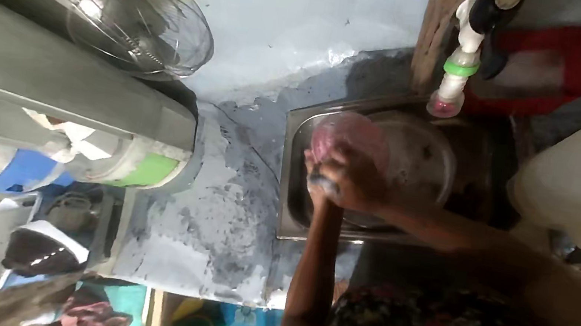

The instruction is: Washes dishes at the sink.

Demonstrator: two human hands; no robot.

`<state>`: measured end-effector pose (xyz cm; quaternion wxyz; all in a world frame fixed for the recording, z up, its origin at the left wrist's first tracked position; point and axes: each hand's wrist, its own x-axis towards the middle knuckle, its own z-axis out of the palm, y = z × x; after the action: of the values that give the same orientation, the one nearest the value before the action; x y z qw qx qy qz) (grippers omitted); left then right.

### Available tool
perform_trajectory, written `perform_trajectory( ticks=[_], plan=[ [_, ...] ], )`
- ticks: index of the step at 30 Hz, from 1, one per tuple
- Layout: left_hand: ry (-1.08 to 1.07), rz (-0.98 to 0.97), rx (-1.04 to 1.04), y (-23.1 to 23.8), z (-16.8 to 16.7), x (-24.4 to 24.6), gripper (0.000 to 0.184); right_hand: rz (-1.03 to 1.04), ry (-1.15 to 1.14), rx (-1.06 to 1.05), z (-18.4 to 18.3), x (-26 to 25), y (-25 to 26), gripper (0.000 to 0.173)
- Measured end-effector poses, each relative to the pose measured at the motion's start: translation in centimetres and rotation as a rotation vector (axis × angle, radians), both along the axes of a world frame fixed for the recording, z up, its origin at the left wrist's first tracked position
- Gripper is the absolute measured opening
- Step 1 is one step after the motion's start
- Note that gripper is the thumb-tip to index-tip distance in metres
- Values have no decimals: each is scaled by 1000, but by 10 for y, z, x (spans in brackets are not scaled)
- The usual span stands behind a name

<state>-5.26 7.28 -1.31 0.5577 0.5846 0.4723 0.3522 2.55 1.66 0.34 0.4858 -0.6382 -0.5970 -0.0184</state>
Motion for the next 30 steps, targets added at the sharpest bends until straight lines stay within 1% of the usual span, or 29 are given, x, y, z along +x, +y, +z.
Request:
perform_trajectory(
  ticks=[1,3,4,6,7,9,11,12,13,15,17,18,19,20,21,23,24,25,26,28,30],
  plan=[
    [-103,41,-108,-3,-3,2,51,22,-23,18,-8,-4,-6,21],
    [-238,92,-275,-6,-9,9,56,-57,58,46,-23,9,-10,23],
    [-327,83,-345,-7,-14,9,56,-103,129,-20,-25,20,-15,28],
    [-390,126,-425,-5,-18,8,60,-158,272,-183,-20,41,-23,34],
    [-389,145,-418,-1,-17,9,61,-185,326,-217,-16,50,-25,35],
    [-353,163,-343,3,-8,15,61,-260,328,-140,-10,56,-24,33],
    [-261,143,-230,-2,6,26,58,-282,264,-41,-7,42,-17,28],
    [-217,158,-187,-4,11,32,56,-280,232,-37,-4,31,-14,25],
    [-187,177,-156,-5,13,36,56,-272,194,-73,-1,22,-13,23],
    [-165,173,-120,-5,16,38,58,-248,121,-234,8,21,-12,23],
    [-180,110,-93,-8,11,36,59,-259,156,-413,12,33,-8,29],
    [-177,105,-87,-8,7,34,58,-257,160,-412,8,35,-7,30],
    [-126,151,-121,-7,7,33,59,-220,132,-357,2,32,-10,29],
    [-72,182,-151,-3,8,29,62,-159,67,-260,-4,26,-14,28],
    [-80,206,-190,3,7,26,63,-90,-25,-132,-12,21,-16,23],
    [-311,250,-306,8,1,22,59,4,-123,59,-28,15,-24,15],
    [-441,227,-376,7,-1,20,59,-4,-86,117,-33,17,-26,15],
    [-545,182,-445,5,-4,20,61,-35,8,158,-35,22,-27,16],
    [-632,128,-504,2,-6,19,61,-81,128,149,-32,30,-26,18],
    [-700,69,-579,-5,-13,15,60,-197,345,8,-14,52,-22,24],
    [-724,-34,-599,-9,-19,7,60,-256,537,-152,-8,79,-13,32]
  ],
)
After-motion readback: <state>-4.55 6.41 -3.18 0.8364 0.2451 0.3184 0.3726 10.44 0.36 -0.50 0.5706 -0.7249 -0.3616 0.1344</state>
